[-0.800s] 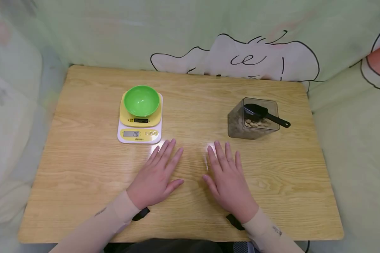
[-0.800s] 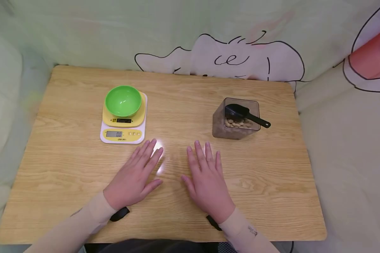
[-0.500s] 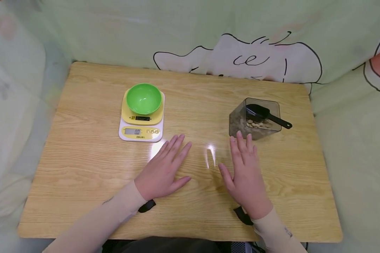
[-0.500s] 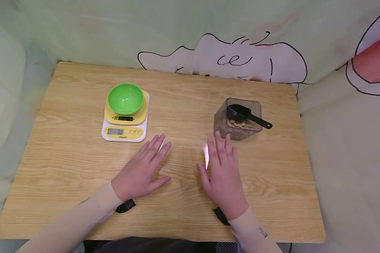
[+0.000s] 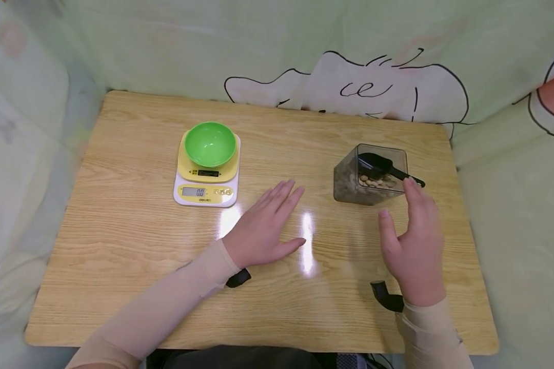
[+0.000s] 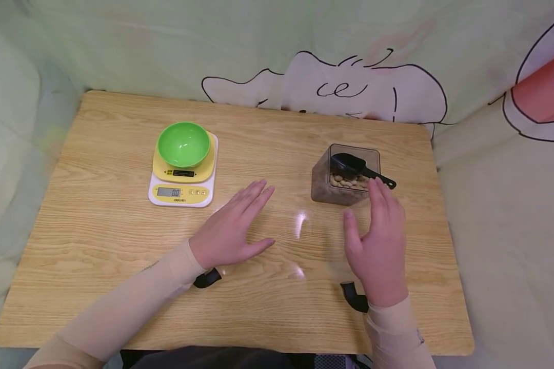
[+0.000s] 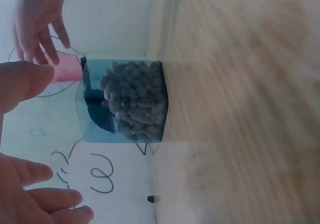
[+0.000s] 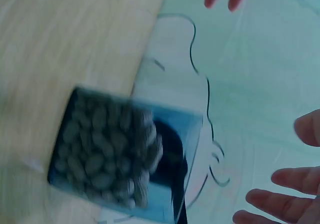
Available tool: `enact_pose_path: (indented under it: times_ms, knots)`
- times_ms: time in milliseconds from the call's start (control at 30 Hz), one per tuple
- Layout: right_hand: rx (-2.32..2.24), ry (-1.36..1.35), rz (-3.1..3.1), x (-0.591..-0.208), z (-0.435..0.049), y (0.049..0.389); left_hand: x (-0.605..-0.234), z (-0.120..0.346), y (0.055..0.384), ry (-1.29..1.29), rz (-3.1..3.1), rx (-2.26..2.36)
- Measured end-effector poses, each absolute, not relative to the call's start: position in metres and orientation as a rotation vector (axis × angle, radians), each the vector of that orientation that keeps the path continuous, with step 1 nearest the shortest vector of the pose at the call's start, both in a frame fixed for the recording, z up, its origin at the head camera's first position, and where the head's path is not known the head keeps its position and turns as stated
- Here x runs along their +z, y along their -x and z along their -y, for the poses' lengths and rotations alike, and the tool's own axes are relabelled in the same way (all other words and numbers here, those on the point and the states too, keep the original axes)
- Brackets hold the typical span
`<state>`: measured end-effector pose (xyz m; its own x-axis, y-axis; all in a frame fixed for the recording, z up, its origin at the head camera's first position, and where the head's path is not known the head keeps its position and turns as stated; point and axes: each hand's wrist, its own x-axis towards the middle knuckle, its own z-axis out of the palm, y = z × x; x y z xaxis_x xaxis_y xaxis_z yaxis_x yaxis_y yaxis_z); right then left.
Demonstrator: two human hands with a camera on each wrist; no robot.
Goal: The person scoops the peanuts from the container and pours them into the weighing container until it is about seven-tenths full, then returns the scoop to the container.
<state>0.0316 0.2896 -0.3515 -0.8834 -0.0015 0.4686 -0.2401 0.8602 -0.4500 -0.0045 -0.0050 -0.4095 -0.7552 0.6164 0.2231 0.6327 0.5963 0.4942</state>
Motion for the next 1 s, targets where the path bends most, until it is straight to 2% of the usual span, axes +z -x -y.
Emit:
enact_pose_path:
  times_ms: [233,567,1000]
  knots:
    - [0.699,-0.013,2.59,-0.343,-0.316,-0.016,-0.41,-0.019,0.029,1.04,2.819,-0.98]
    - [0.697,0.151,2.616,-0.351,-0.339,0.003,-0.417,-0.047,0.057,0.986,2.915,-1.133]
    - [0.794,0.523,2.705,-0.357,-0.35,0.023,-0.418,-0.08,0.085,0.963,3.023,-1.235]
